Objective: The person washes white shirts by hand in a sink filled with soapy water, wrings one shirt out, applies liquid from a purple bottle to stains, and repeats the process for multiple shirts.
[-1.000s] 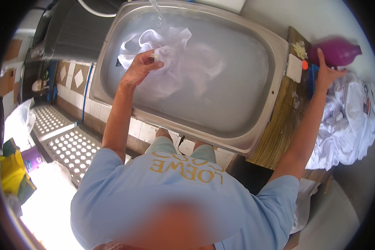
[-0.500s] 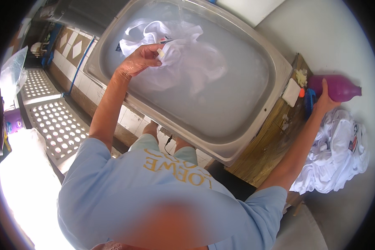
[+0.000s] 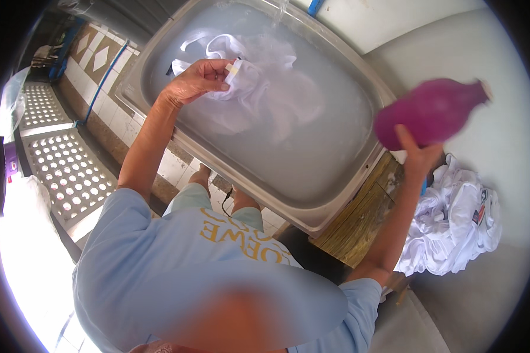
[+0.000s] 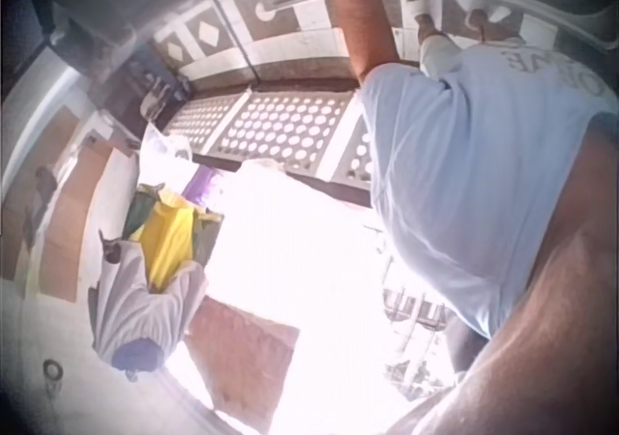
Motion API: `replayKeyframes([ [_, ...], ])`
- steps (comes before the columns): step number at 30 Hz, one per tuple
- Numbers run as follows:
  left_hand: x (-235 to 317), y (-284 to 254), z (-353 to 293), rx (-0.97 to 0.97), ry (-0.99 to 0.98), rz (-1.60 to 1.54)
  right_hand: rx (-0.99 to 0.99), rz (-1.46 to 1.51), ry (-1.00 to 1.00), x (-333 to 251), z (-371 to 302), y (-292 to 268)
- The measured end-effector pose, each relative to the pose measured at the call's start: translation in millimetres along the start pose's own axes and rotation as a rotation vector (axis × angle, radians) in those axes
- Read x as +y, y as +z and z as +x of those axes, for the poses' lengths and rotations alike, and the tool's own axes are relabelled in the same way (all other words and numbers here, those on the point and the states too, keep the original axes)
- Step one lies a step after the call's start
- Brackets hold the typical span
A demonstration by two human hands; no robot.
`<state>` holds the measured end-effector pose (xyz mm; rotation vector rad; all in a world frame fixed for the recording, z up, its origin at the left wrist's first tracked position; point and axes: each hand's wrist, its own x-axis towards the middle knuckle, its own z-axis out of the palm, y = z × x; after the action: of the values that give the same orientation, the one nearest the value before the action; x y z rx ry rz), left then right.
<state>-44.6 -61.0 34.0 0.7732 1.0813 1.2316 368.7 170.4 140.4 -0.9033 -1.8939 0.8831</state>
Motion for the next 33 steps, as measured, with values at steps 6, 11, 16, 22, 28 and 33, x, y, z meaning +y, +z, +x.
replayKeyframes([
  [6, -1, -3, 6, 0.191, 0.046, -0.062, -0.491, 0.006, 0.083, -45, -23, 114],
  [11, 8, -9, -2, 0.298, 0.137, -0.049, -0.705, -0.234, 0.016, -79, -30, 168],
  [16, 15, -13, -10, 0.310, 0.159, -0.045, -0.734, -0.426, -0.110, -82, -26, 196],
  [22, 14, -16, -9, 0.342, 0.172, -0.058, -0.773, -0.566, -0.155, -81, -18, 204],
  [28, 15, -13, -7, 0.411, 0.150, 0.105, -0.784, -0.584, -0.128, -86, -13, 209],
  [33, 15, -13, -7, 0.418, 0.128, 0.151, -0.802, -0.632, -0.129, -85, -10, 209],
])
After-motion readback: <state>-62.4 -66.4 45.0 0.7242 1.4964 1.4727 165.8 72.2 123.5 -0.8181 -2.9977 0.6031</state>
